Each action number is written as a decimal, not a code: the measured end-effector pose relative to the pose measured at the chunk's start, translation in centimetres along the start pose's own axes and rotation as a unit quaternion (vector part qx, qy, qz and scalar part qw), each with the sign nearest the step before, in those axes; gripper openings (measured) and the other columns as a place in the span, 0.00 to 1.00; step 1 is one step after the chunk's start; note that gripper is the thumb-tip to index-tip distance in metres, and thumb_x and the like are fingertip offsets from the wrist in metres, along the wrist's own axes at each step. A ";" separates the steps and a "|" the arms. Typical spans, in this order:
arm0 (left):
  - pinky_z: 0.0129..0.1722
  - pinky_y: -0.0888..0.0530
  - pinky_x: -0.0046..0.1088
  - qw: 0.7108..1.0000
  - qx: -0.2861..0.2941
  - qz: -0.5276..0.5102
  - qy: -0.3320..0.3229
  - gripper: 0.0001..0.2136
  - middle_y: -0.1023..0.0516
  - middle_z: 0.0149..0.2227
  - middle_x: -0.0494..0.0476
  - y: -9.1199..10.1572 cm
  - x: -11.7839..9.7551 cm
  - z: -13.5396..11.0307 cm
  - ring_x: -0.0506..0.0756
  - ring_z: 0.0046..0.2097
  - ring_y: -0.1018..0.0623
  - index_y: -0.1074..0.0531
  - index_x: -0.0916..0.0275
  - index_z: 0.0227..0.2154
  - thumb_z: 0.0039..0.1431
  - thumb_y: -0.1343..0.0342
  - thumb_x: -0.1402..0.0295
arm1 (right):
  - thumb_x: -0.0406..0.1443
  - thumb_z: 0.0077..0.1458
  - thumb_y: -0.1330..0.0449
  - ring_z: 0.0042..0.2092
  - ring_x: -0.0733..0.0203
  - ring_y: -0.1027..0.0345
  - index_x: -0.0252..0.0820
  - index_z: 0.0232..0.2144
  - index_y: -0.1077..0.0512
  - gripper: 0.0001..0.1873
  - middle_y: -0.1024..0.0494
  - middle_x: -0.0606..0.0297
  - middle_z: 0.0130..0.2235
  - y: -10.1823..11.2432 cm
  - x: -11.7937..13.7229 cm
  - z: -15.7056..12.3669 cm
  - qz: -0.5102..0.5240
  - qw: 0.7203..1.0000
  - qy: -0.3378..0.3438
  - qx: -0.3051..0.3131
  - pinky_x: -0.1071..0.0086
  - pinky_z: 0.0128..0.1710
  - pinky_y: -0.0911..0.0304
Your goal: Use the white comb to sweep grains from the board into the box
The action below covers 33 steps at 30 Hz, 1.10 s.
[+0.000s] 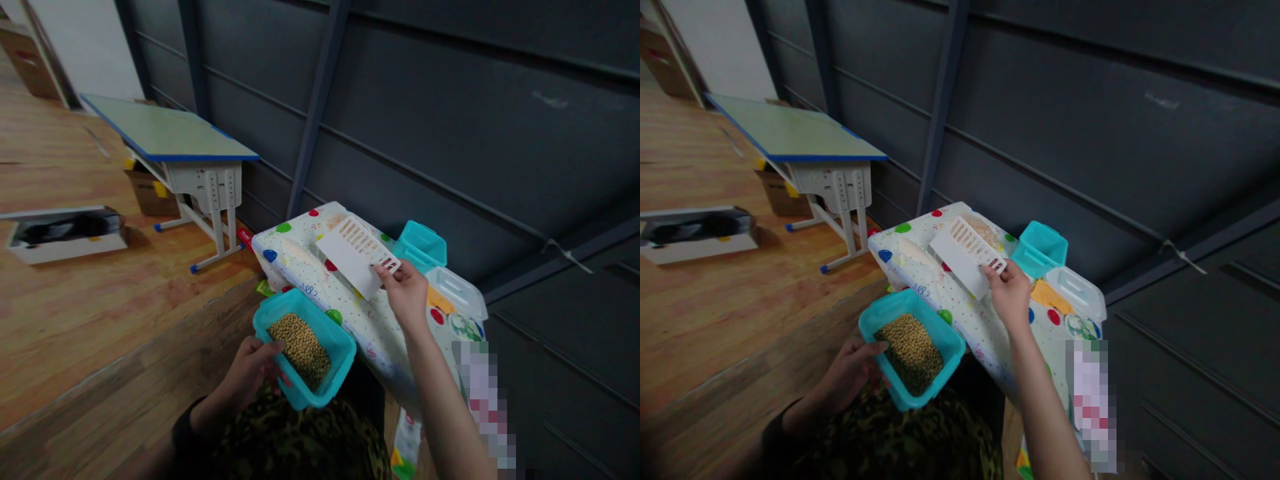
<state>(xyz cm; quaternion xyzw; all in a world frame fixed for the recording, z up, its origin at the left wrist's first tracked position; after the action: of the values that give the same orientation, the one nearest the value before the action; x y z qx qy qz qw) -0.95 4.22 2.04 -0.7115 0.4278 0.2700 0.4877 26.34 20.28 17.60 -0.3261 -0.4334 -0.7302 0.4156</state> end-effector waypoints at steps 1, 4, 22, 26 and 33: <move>0.13 0.29 0.30 1.000 0.000 -0.002 0.000 0.27 0.23 0.13 0.60 -0.1 0.0 0.0 0.58 0.16 0.21 0.32 0.53 0.07 0.38 0.21 0.49 | 0.67 0.44 0.20 0.33 0.50 0.19 0.47 0.36 0.21 0.36 0.11 0.58 0.34 0.4 -0.7 1.0 0.049 0.998 -0.042 0.026 0.62 0.31 0.26; 0.13 0.28 0.30 1.000 0.007 0.001 0.002 0.26 0.21 0.14 0.61 -0.1 0.1 0.0 0.58 0.17 0.21 0.29 0.55 0.08 0.38 0.20 0.48 | 0.64 0.27 0.12 0.33 0.50 0.18 0.46 0.34 0.22 0.42 0.10 0.59 0.34 0.6 -2.8 2.5 0.116 0.977 -0.143 0.109 0.61 0.32 0.22; 0.13 0.31 0.28 0.999 0.040 -0.010 -0.008 0.32 0.23 0.12 0.62 2.9 5.5 2.8 0.58 0.15 0.22 0.31 0.56 0.08 0.47 0.25 0.39 | 0.47 0.30 0.09 0.30 0.59 0.23 0.43 0.30 0.21 0.31 0.13 0.64 0.30 -8.4 -5.2 9.2 0.081 0.940 -0.182 0.277 0.71 0.27 0.29; 0.13 0.31 0.28 0.999 0.032 -0.012 -0.013 0.34 0.21 0.13 0.64 2.9 4.3 2.0 0.57 0.15 0.22 0.36 0.53 0.06 0.48 0.23 0.41 | 0.44 0.37 0.10 0.28 0.61 0.24 0.43 0.29 0.21 0.26 0.15 0.67 0.28 -10.4 -4.6 10.4 0.084 0.944 -0.175 0.267 0.72 0.25 0.29; 0.21 0.22 0.30 0.998 0.064 -0.026 0.012 0.27 0.14 0.20 0.64 2.4 1.6 0.0 0.58 0.22 0.16 0.23 0.59 0.13 0.59 0.22 0.51 | 0.42 0.36 0.12 0.28 0.61 0.23 0.42 0.32 0.19 0.25 0.13 0.65 0.30 -9.6 -3.0 11.3 0.134 0.946 -0.184 0.231 0.72 0.25 0.29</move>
<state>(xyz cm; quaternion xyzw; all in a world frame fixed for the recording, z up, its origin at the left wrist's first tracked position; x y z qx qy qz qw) -2.25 3.32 -0.36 -0.6927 0.4315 0.2209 0.5340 20.39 34.11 16.26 -0.4046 -0.6114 -0.4751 0.4866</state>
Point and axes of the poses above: each hand's wrist, its own z-axis towards the middle knuckle, its own y-axis out of the back of the hand, x = y × z, the point moved 5 cm from there along z, towards the middle knuckle
